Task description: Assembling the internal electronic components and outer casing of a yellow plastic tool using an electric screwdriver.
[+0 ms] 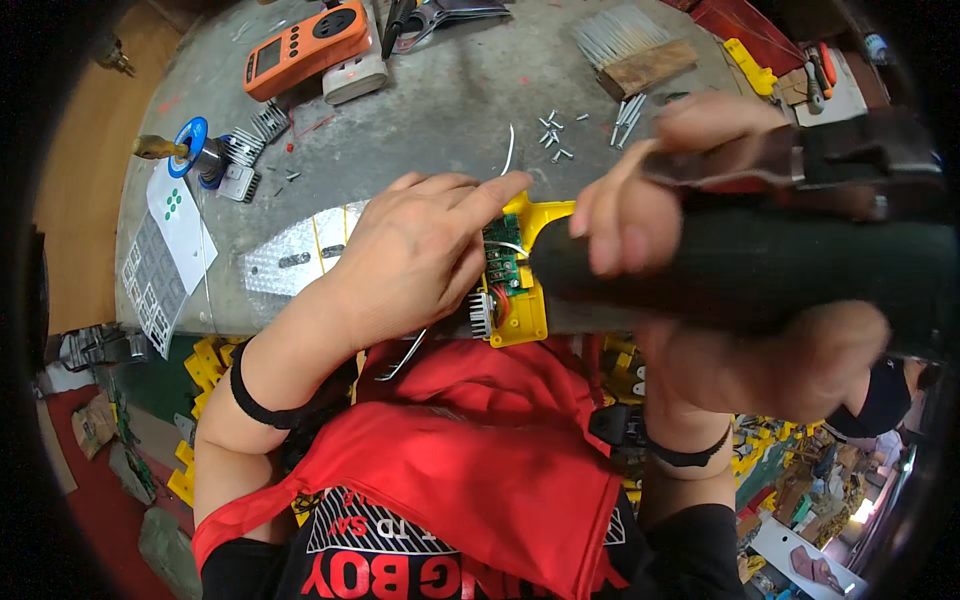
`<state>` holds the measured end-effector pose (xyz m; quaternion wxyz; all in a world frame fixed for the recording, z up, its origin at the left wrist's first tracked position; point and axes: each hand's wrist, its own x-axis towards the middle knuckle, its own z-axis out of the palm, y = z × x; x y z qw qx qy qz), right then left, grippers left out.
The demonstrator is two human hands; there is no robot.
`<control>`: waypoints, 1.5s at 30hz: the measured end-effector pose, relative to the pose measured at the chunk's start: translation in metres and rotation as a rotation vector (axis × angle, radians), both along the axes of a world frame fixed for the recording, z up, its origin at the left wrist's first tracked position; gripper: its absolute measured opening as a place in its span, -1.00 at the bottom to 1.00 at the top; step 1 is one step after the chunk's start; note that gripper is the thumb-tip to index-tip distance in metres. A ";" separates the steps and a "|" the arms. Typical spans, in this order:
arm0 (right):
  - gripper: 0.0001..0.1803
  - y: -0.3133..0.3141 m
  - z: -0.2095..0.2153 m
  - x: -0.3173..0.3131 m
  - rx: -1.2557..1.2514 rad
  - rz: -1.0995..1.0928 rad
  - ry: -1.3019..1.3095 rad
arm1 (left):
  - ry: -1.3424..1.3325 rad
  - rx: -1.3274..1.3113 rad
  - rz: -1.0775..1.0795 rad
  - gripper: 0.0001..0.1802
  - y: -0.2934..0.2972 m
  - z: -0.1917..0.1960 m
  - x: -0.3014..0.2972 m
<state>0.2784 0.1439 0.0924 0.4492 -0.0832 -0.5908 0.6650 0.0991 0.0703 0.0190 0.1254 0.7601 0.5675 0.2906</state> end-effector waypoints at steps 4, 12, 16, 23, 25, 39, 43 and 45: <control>-0.18 -0.014 -0.005 -0.008 0.003 -0.086 -0.104 | 0.002 -0.007 -0.004 -0.47 0.001 0.001 0.001; -0.18 -0.015 -0.007 -0.006 0.017 -0.051 -0.114 | 0.001 -0.016 0.000 -0.50 0.003 0.002 0.001; -0.19 -0.014 -0.005 -0.007 0.026 -0.012 -0.104 | -0.011 -0.009 -0.006 -0.51 0.003 0.001 0.001; -0.20 -0.006 -0.005 -0.001 0.052 0.050 -0.112 | -0.015 0.015 -0.003 -0.51 0.004 0.000 0.002; -0.20 -0.009 -0.006 -0.004 0.030 0.017 -0.119 | -0.017 0.006 0.000 -0.51 0.004 0.000 0.002; -0.13 -0.012 0.000 -0.003 0.017 -0.132 -0.244 | 0.033 0.049 -0.057 -0.60 0.006 0.002 0.002; 0.10 -0.011 0.012 -0.016 -0.011 -0.164 -0.316 | 0.125 -0.021 -0.081 -0.57 0.007 0.007 0.004; 0.32 0.009 0.012 -0.008 -0.114 0.198 -0.164 | 0.135 -0.018 -0.080 -0.55 0.008 0.008 0.006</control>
